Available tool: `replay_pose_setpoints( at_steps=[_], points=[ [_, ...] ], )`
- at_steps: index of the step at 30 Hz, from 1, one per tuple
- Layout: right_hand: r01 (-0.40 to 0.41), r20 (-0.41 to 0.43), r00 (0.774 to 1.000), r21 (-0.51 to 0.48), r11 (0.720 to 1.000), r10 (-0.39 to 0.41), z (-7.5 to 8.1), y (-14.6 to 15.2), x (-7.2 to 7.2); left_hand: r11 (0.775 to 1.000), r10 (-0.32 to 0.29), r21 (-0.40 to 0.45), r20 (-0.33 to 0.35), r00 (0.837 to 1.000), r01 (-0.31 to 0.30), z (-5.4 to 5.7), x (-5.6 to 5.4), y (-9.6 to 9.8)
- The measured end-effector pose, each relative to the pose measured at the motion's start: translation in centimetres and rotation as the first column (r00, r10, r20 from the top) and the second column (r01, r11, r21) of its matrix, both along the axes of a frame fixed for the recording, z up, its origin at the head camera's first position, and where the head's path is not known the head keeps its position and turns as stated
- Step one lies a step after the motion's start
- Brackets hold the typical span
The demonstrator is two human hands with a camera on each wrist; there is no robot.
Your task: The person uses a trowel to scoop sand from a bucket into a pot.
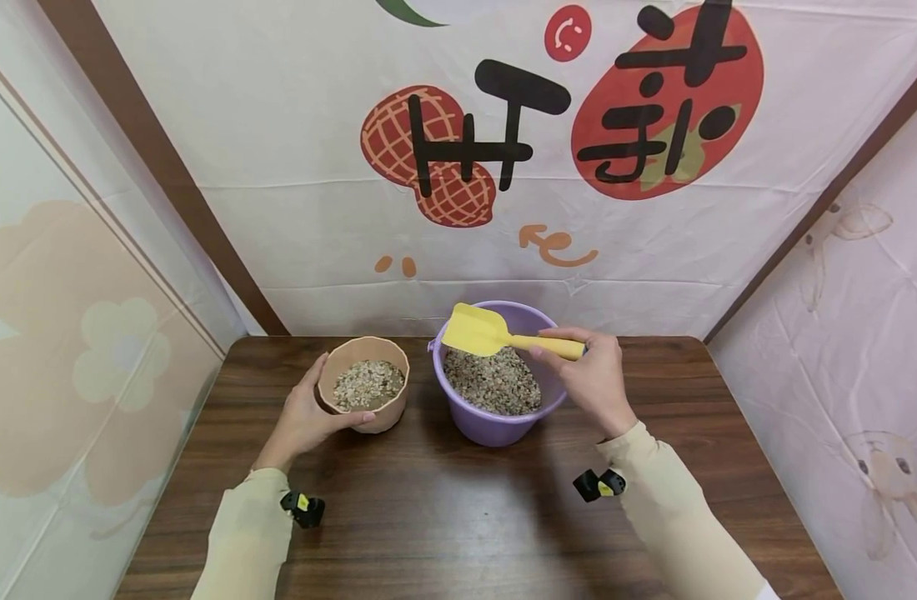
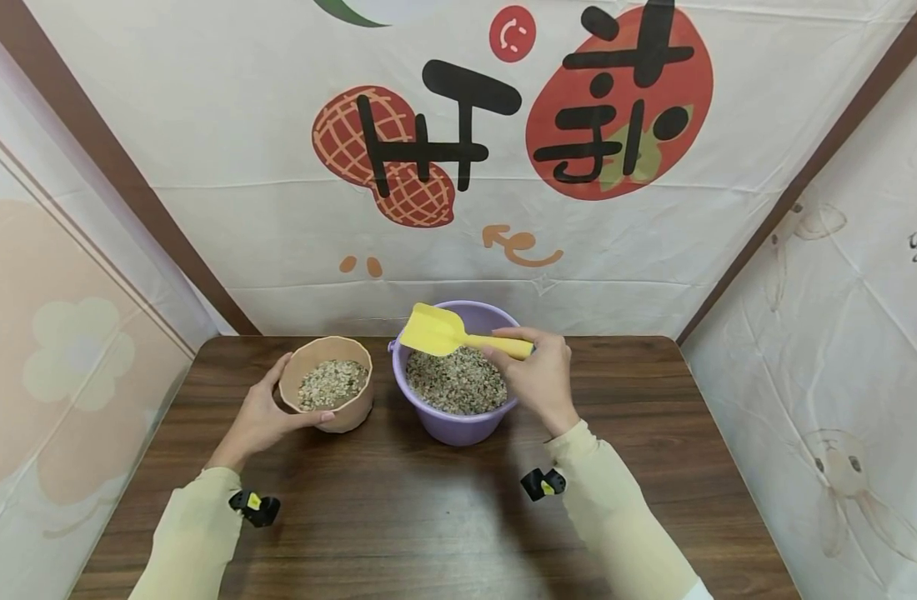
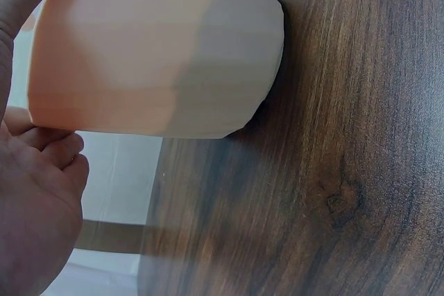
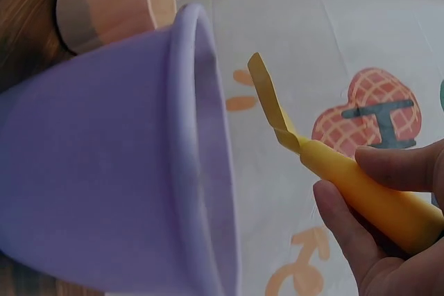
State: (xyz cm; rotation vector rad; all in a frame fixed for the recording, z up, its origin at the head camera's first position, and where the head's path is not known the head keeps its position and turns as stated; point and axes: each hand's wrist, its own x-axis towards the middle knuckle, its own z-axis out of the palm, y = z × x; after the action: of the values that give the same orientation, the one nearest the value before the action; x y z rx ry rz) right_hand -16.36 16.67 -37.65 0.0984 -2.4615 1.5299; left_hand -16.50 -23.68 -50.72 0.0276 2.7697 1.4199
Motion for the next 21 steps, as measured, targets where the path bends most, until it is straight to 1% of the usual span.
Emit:
replay_pose_setpoints(
  at_steps=[7,11,21],
  points=[
    [0.042,0.038,0.998,0.010,0.999,-0.042,-0.9,1.6,0.3,1.000,0.001,0.001,0.008,1.000,-0.001,0.0,0.0,0.0],
    [0.052,0.057,0.997,0.005,0.999,-0.052,-1.4,2.3,0.6,1.000,0.002,0.003,0.008,1.000,-0.002,0.1,0.0,0.0],
    [0.086,0.097,0.992,-0.038,0.996,-0.082,-2.8,3.8,1.3,1.000,0.000,0.005,0.004,1.000,0.000,0.1,0.0,0.0]
  ],
)
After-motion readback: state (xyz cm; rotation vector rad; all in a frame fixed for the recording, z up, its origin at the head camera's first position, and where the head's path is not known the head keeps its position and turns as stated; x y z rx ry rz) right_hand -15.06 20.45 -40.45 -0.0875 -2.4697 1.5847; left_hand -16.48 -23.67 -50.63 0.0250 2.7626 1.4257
